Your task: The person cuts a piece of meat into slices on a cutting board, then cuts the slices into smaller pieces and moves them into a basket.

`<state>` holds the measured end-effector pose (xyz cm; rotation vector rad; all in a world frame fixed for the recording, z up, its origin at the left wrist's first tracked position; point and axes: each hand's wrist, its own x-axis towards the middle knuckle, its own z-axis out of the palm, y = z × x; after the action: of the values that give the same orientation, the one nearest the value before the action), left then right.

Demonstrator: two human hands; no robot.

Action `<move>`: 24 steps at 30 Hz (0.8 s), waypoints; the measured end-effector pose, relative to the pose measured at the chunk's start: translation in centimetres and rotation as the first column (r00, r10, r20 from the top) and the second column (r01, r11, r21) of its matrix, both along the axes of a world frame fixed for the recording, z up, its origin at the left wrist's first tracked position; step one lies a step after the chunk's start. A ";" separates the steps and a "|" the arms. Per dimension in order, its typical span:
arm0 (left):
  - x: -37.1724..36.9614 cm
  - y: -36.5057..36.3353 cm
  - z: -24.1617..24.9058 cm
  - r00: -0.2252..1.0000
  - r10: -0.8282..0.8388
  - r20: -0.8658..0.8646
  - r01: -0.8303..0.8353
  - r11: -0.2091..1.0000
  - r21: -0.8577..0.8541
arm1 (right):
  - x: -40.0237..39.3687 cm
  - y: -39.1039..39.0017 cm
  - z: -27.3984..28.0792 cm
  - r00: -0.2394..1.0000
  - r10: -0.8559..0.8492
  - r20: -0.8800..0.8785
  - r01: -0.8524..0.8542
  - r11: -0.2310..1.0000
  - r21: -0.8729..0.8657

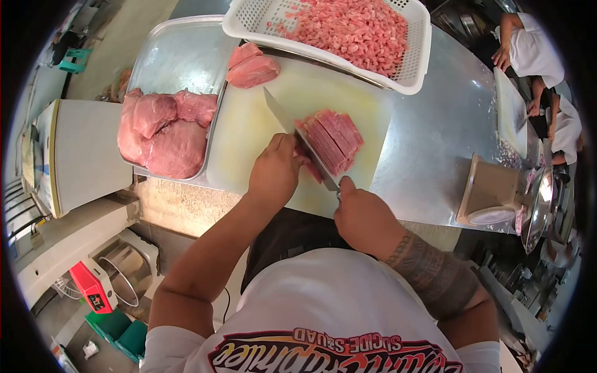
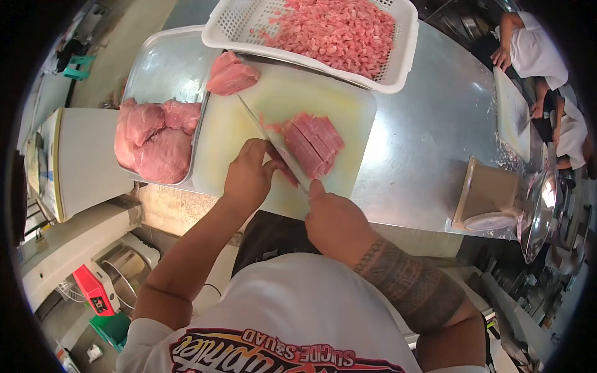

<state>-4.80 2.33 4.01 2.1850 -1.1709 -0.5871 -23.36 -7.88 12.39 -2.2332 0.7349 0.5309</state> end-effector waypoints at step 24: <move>1.3 2.3 -4.8 0.965 -0.251 0.075 0.261 0.944 -0.200 | -9.9 -0.1 -0.7 0.842 -0.502 0.195 0.514 0.858 -0.009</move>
<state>-3.48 4.63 -0.79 1.8945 -1.4864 -0.4941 -33.30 -7.95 11.69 -1.9868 1.2033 0.0342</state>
